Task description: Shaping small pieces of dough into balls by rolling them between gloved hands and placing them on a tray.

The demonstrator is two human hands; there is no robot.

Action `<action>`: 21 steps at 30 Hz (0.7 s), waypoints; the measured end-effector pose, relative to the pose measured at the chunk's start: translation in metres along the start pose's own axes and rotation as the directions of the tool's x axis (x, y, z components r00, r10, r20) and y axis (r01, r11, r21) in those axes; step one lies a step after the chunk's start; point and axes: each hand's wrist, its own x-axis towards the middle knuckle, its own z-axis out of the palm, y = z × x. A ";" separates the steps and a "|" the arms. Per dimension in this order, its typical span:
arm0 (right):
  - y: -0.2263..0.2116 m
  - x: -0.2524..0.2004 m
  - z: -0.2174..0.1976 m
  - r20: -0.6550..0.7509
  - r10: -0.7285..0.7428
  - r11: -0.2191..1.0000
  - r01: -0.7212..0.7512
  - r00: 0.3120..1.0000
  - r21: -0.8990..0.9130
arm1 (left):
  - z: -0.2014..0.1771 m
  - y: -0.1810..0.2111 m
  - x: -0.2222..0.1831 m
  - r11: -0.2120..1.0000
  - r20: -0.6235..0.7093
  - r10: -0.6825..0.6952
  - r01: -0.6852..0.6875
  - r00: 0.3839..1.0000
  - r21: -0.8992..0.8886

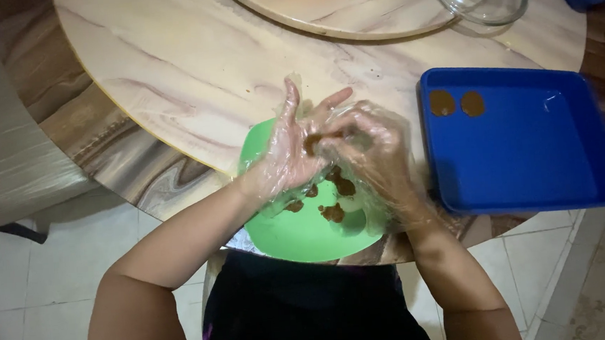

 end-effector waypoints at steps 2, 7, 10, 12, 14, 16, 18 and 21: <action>0.014 -0.003 -0.003 -0.127 -0.330 0.835 0.227 0.935 -0.502 | 0.029 0.008 -0.015 0.993 0.012 0.079 -0.077 0.997 -0.092; -0.017 -0.007 0.010 0.224 -0.364 0.579 0.408 0.904 -0.706 | 0.115 0.024 -0.058 0.934 -0.088 0.048 -0.076 0.995 -0.350; -0.024 -0.004 0.012 0.304 -0.314 0.695 0.436 0.899 -0.572 | 0.084 0.025 -0.046 0.947 0.025 0.032 -0.023 0.999 -0.321; -0.023 -0.003 0.017 0.351 -0.291 0.757 0.439 0.890 -0.484 | 0.048 0.021 -0.029 0.986 0.181 0.011 0.019 0.983 -0.164; -0.018 -0.006 0.021 0.401 -0.318 0.637 0.506 0.859 -0.581 | 0.018 0.008 -0.013 0.919 0.413 0.069 0.103 0.908 -0.381; -0.003 -0.009 0.023 0.435 -0.337 0.528 0.550 0.835 -0.647 | 0.017 0.008 -0.015 0.942 0.385 0.050 0.085 0.921 -0.325; 0.024 -0.010 0.019 0.463 -0.354 0.408 0.580 0.813 -0.706 | 0.021 0.009 -0.013 0.963 0.358 0.027 0.072 0.933 -0.258; 0.057 -0.022 0.018 0.212 -0.413 0.331 0.363 0.885 -0.871 | 0.024 0.002 -0.013 0.980 0.269 0.031 0.023 0.963 -0.196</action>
